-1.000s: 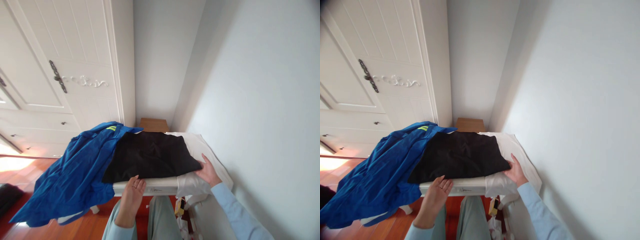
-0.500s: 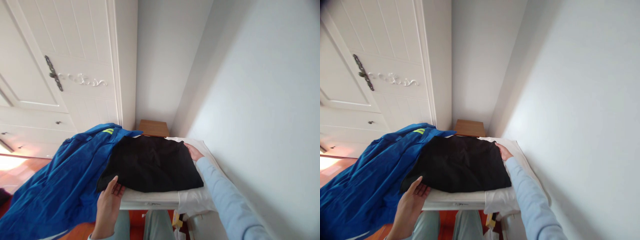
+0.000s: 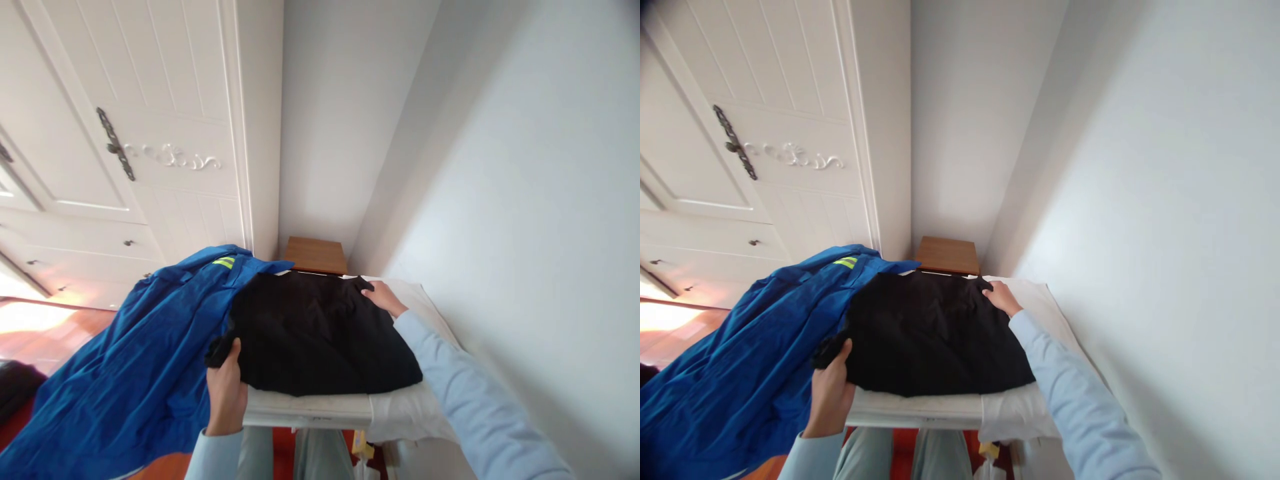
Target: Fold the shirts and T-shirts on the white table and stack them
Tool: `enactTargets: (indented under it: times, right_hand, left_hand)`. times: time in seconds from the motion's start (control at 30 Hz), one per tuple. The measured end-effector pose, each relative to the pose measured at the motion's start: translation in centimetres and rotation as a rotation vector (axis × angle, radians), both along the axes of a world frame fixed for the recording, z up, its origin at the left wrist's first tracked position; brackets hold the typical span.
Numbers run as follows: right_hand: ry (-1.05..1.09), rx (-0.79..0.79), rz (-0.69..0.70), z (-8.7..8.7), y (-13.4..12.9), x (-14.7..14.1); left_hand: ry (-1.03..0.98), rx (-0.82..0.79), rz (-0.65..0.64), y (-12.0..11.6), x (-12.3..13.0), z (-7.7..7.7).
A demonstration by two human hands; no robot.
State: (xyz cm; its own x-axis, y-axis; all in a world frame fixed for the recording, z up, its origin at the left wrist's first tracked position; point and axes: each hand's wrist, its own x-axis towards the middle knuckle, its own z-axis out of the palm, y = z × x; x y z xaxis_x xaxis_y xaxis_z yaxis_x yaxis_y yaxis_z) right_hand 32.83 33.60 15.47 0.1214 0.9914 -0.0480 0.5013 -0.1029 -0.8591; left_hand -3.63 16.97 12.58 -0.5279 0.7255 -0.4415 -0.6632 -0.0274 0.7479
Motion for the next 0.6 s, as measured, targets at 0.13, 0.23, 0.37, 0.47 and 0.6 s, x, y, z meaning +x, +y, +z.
enactTargets:
  times: [0.13,0.23,0.37,0.47,0.6]
  right_hand:
    - [-0.279,0.291,0.102,3.8,-2.8,-1.6]
    - [-0.302,0.362,0.105,7.1,-5.7,-1.8]
    - [-0.404,0.413,0.05,10.9,-10.4,-0.6]
    - [-0.486,0.442,-0.019,12.9,-14.8,1.4]
    - [-0.532,0.436,-0.211,14.1,-21.7,5.2]
  left_hand:
    - [-0.032,-0.029,0.036,1.1,1.0,1.4]
    - [-0.073,0.045,0.071,0.6,1.7,3.4]
    - [-0.117,0.043,0.058,-1.0,3.0,6.5]
    - [-0.153,0.061,-0.028,-2.1,4.3,8.4]
    - [-0.244,0.108,-0.265,-2.8,6.4,9.9]
